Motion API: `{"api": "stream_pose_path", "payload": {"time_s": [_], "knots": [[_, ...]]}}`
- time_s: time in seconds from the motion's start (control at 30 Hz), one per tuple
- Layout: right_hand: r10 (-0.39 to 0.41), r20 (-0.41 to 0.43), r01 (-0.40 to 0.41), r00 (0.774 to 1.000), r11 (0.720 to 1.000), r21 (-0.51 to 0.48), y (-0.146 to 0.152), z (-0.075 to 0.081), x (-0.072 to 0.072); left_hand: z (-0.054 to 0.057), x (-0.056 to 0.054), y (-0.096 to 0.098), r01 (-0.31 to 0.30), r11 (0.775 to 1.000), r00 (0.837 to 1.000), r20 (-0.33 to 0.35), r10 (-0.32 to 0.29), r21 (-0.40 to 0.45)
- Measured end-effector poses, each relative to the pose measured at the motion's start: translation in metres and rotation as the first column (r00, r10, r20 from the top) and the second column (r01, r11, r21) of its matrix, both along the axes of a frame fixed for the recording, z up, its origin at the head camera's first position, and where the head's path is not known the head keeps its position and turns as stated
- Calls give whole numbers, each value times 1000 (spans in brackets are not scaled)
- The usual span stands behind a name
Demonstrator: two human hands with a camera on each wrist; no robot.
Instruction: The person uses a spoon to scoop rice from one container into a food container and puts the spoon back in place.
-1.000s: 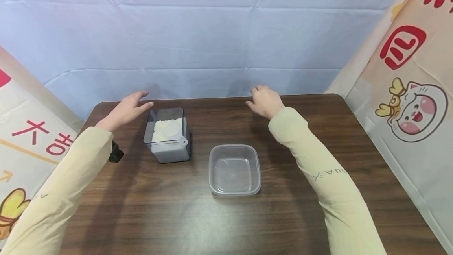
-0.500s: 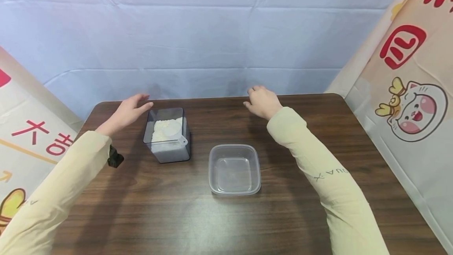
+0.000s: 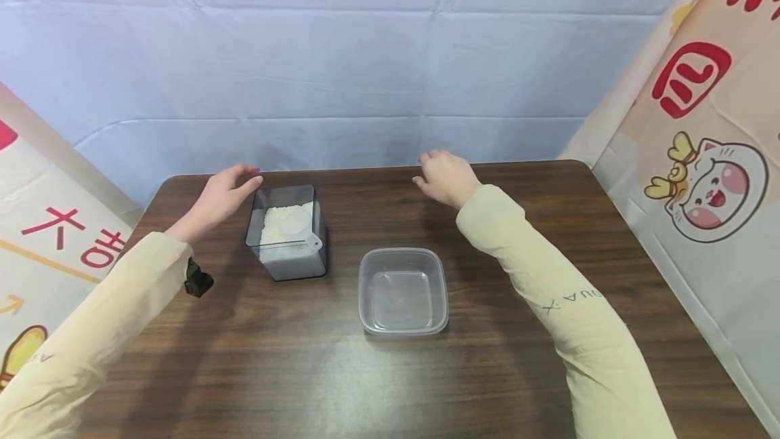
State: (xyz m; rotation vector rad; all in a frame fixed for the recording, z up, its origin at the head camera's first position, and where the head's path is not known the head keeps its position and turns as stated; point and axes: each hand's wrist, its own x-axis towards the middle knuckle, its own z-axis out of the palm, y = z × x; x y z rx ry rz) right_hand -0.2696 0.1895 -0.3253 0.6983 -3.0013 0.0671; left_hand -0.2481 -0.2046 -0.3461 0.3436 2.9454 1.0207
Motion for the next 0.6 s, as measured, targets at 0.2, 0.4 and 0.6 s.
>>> {"api": "stream_pose_path", "payload": {"time_s": [0.2,0.4,0.6], "knots": [[16,-5,-16,1000,1000,1,-4,1,2,-2,5,2,-17,1000,999,-41,17,4],[32,-30,-32,999,999,1,-6,0,3,-6,12,6,-35,999,997,-71,37,31],[43,-37,-43,998,999,-5,-7,0,6,-8,19,10,-56,996,994,-94,62,65]]}}
